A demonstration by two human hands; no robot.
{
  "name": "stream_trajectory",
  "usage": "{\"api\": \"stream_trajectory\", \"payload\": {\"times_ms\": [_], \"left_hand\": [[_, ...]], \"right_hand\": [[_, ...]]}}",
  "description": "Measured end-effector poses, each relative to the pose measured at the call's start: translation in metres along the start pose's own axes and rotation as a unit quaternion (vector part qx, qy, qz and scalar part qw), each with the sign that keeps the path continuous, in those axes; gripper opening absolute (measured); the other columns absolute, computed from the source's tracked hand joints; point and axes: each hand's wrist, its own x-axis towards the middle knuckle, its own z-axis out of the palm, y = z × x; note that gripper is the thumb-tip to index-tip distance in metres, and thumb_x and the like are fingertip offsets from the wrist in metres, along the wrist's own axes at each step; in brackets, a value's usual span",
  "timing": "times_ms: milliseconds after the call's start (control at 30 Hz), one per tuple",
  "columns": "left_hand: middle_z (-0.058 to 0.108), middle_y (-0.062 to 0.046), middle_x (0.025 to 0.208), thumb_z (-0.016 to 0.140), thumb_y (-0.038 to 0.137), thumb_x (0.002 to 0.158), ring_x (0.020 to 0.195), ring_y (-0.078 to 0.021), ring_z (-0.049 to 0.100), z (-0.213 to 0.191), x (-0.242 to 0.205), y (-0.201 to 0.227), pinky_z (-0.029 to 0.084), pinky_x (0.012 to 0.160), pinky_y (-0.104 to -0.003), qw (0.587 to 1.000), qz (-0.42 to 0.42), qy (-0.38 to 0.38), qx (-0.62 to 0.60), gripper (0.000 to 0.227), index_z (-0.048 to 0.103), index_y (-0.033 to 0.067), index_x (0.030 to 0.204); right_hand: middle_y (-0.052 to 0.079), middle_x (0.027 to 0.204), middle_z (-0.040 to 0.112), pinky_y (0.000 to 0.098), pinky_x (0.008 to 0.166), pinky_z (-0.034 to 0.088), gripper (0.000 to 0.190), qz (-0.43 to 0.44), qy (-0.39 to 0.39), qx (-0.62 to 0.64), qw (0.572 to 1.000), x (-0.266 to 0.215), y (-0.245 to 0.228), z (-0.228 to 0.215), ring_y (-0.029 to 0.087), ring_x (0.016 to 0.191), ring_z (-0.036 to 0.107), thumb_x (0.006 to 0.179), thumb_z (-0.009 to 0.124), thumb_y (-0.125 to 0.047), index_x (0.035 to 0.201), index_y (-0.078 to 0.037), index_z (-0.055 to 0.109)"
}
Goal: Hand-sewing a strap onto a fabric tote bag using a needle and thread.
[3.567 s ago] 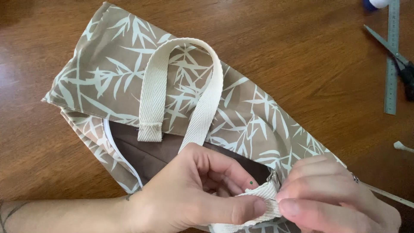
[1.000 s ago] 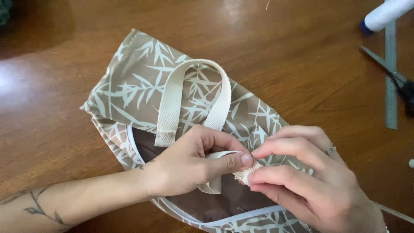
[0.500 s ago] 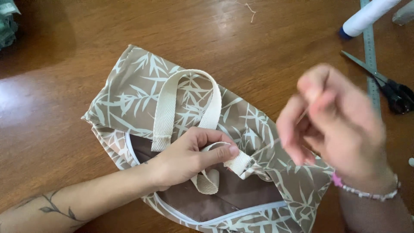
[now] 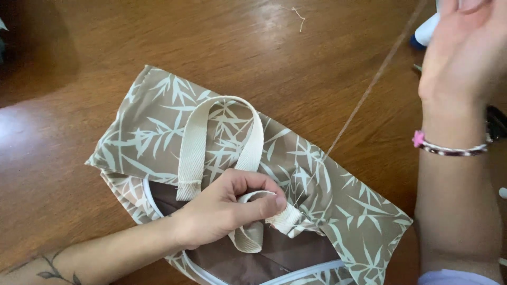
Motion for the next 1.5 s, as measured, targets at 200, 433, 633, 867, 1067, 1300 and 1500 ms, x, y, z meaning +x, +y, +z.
{"api": "stream_trajectory", "payload": {"times_ms": [200,433,633,867,1067,1300,1500], "left_hand": [[0.062,0.002,0.072,0.07,0.024,0.092,0.067,-0.0065,0.051,0.001,0.002,0.0,0.04,0.065,-0.023,1.0,0.014,-0.018,-0.004,0.021,0.074,0.005,0.085],[0.063,0.002,0.072,0.07,0.024,0.09,0.068,-0.0061,0.051,0.0,0.003,0.0,0.041,0.066,-0.023,1.0,0.013,-0.011,0.005,0.021,0.076,0.0048,0.086],[0.066,0.001,0.074,0.07,0.025,0.09,0.069,-0.0067,0.055,-0.002,0.005,-0.003,0.045,0.066,-0.022,1.0,0.011,-0.013,-0.012,0.021,0.074,0.0048,0.086],[0.063,0.003,0.072,0.071,0.025,0.091,0.067,-0.0057,0.051,-0.002,0.005,-0.002,0.042,0.063,-0.023,1.0,0.017,-0.009,-0.001,0.021,0.073,0.0068,0.082],[0.069,0.001,0.074,0.071,0.024,0.091,0.07,-0.0057,0.058,-0.002,0.005,-0.002,0.047,0.068,-0.022,0.999,0.029,-0.012,-0.022,0.02,0.075,0.005,0.085],[0.07,0.002,0.079,0.07,0.022,0.09,0.074,-0.0052,0.06,-0.002,0.005,-0.004,0.05,0.073,-0.022,0.999,0.035,-0.005,-0.019,0.018,0.076,0.0054,0.088],[0.071,0.001,0.079,0.07,0.021,0.09,0.074,-0.0054,0.061,-0.001,0.005,-0.002,0.051,0.074,-0.022,0.999,0.033,-0.005,-0.022,0.017,0.076,0.0049,0.087]], "right_hand": [[0.016,0.09,0.059,0.0388,0.094,0.054,0.022,-0.087,-0.231,-0.359,0.9,-0.037,-0.028,0.052,0.028,0.089,0.064,0.126,0.044,-0.018,0.116,0.002,0.045],[-0.01,0.098,0.076,0.0394,0.084,0.047,0.019,0.138,-0.563,-0.534,0.615,-0.082,-0.061,0.124,0.017,0.104,0.059,0.094,0.062,-0.03,0.093,-0.02,0.078],[0.0,0.11,0.073,0.0332,0.092,0.052,0.033,0.014,-0.629,-0.292,0.721,-0.084,-0.095,0.126,0.018,0.107,0.061,0.085,0.071,-0.022,0.116,-0.01,0.071],[-0.018,0.084,0.078,0.0262,0.072,0.048,0.018,0.181,-0.707,-0.292,0.618,-0.092,-0.099,0.119,0.009,0.078,0.06,0.096,0.06,-0.039,0.096,-0.029,0.075],[-0.014,0.081,0.073,0.0268,0.076,0.043,0.02,0.099,-0.729,-0.203,0.646,-0.085,-0.1,0.119,0.007,0.072,0.061,0.101,0.054,-0.026,0.087,-0.021,0.068],[-0.007,0.078,0.069,0.0259,0.074,0.051,0.018,0.131,-0.698,-0.151,0.687,-0.071,-0.1,0.111,0.009,0.068,0.065,0.095,0.059,-0.024,0.082,-0.016,0.068],[-0.001,0.087,0.081,0.0208,0.063,0.059,0.023,0.211,-0.631,-0.183,0.724,-0.071,-0.099,0.094,0.009,0.073,0.076,0.093,0.058,-0.03,0.077,-0.017,0.068]]}}
